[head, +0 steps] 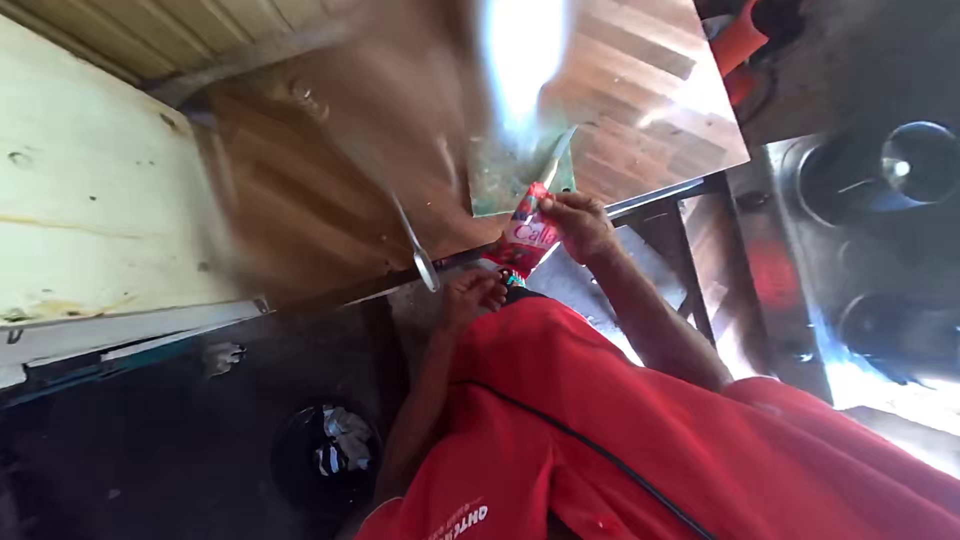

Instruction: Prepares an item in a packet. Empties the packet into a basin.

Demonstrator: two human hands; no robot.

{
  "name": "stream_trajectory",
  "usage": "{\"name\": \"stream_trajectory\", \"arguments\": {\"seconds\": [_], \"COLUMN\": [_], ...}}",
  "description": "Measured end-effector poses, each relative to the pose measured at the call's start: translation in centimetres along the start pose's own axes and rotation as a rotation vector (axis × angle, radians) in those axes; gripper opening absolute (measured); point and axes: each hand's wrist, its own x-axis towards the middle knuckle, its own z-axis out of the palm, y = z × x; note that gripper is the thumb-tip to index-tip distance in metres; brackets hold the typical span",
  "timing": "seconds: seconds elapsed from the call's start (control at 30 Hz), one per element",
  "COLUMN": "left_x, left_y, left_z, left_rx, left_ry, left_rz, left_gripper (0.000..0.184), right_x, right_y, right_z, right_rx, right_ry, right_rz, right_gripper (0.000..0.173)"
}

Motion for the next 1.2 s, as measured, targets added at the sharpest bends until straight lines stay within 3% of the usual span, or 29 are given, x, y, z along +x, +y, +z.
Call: {"name": "stream_trajectory", "arguments": {"seconds": [0.27, 0.53, 0.8, 0.97, 1.07, 1.2], "left_x": [6.7, 9.3, 11.6, 13.2, 15.4, 20.8], "left_y": [1.6, 3.3, 3.9, 3.8, 3.4, 1.5], "left_z": [6.8, 10.0, 12.1, 11.2, 9.8, 9.2], "left_rx": [0.154, 0.350, 0.441, 0.825, 1.059, 1.251], "left_ry": [-0.057, -0.127, -0.164, -0.243, -0.099, 0.148], "left_rz": [-0.048, 0.061, 0.237, 0.118, -0.009, 0.112], "left_gripper": [0.026, 0.024, 0.021, 0.017, 0.040, 0.053], "right_x": [4.9, 5.7, 5.8, 5.4, 5.1, 4.8], "right_y": [-3.5, -3.7, -3.2, -3.9, -3.8, -3.7], "right_z": [-9.0, -13.2, -16.8, -17.2, -17.7, -18.6], "right_rx": [0.055, 0.259, 0.343, 0.220, -0.015, -0.258], "right_ry": [0.100, 0.277, 0.392, 0.439, 0.433, 0.355], "right_rz": [-0.050, 0.085, 0.043, -0.018, -0.136, -0.234], "right_gripper": [0.014, 0.022, 0.019, 0.013, 0.013, 0.013]}}
